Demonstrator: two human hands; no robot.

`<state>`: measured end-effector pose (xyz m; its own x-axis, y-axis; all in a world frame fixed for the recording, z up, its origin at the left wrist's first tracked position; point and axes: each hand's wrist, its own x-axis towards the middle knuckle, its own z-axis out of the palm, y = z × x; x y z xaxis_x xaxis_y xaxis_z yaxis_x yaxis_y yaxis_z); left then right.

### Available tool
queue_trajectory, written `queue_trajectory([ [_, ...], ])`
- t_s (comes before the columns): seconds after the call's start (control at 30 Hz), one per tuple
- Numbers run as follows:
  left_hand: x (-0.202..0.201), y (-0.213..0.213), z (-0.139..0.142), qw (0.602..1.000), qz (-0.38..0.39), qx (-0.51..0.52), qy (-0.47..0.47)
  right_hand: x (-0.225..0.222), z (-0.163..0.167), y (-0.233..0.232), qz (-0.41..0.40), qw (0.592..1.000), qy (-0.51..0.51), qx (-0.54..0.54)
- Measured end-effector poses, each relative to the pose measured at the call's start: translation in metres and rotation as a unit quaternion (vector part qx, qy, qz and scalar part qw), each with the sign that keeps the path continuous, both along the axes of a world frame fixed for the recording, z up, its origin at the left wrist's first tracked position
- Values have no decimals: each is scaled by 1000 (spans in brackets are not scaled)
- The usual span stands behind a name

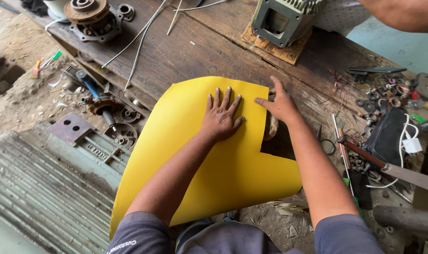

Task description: The person cuts a rectangular piece from a large yellow sheet using shears, then uses a hammer to flatten the cut piece on a wooden workbench. The person also briefly moves the remaining sheet aside.

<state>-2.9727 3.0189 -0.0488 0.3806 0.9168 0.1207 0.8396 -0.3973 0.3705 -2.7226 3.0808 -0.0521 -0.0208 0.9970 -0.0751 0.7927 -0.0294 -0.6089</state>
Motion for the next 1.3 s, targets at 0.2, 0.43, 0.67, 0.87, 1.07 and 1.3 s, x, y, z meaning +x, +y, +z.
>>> queue_trajectory([
  [0.2,-9,0,-14,999,35,1,-33,-6,-9,9,17,1000,-2,-5],
  [0.43,-178,-73,-23,919,386,-54,-66,-15,-9,16,14,1000,2,-14],
  [0.67,-323,-231,-58,772,380,-448,-242,-20,-7,20,24,999,-19,-23],
  [0.87,-366,-351,-106,668,451,-481,-344,-24,-6,25,43,999,-15,-6],
  [1.07,-377,-394,-110,639,485,-550,-231,-30,-8,32,36,998,-17,-38],
  [1.3,-388,-459,-71,610,460,-480,-432,-31,-20,40,52,999,-16,0],
])
